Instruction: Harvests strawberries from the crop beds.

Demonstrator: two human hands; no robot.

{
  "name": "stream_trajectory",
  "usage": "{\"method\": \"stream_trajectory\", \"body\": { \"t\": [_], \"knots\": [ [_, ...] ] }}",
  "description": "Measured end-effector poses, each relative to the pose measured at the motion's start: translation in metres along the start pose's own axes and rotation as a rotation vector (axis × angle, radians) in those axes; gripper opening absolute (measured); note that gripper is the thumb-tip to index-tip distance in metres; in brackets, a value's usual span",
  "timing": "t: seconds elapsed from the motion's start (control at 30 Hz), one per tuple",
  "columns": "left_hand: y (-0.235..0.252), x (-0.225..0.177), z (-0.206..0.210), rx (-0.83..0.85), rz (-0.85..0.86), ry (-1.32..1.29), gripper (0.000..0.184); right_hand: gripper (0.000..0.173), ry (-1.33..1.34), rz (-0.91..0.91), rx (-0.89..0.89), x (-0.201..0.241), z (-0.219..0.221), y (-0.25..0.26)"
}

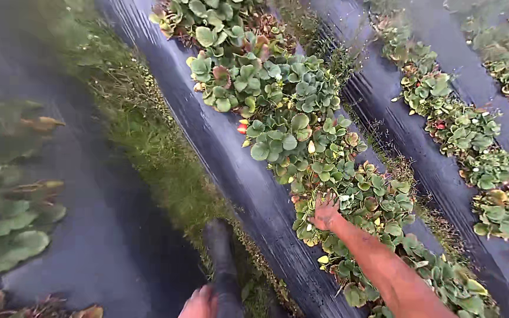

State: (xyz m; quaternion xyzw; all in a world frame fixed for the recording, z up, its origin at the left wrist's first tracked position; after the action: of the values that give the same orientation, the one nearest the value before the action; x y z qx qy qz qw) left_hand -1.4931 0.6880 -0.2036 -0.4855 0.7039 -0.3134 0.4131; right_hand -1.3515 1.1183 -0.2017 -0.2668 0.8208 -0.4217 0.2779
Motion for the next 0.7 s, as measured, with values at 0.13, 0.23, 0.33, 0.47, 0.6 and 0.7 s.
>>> {"method": "stream_trajectory", "body": {
  "t": [0.13, 0.23, 0.33, 0.47, 0.6, 0.7],
  "knots": [
    [0.071, -0.287, -0.053, 0.066, 0.762, 0.101, 0.036, 0.121, 0.083, -0.024, 0.084, -0.004, -0.007, 0.002],
    [0.13, -0.43, -0.041, 0.219, 1.106, 0.502, 0.037, 0.121, 0.152, -0.042, 0.16, -0.005, -0.016, 0.004],
    [0.178, -0.452, -0.034, 0.153, 1.047, 0.685, 0.044, 0.108, 0.243, -0.117, 0.289, -0.022, -0.059, -0.005],
    [0.185, -0.38, -0.042, 0.105, 0.937, 0.511, 0.05, 0.045, 0.526, -0.288, 0.022, -0.039, -0.135, -0.016],
    [0.177, -0.356, -0.038, 0.16, 0.84, 0.571, 0.047, 0.026, 0.55, -0.002, -0.119, -0.011, -0.136, 0.026],
    [0.173, -0.364, -0.036, 0.197, 0.759, 0.609, 0.05, 0.045, 0.52, 0.223, -0.009, 0.011, -0.115, 0.062]
  ]
}}
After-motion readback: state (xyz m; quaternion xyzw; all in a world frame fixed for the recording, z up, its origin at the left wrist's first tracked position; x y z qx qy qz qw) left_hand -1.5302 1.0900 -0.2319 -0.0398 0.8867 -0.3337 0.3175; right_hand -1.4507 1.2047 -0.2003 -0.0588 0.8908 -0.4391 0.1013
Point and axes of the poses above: each hand's wrist, its own y-axis towards the middle knuckle, its own z-axis out of the palm, x = y × z, the point moved 2 cm from there along y, towards the middle knuckle, and after that the axes turned 2 degrees about -y, right-handed, at the moved point
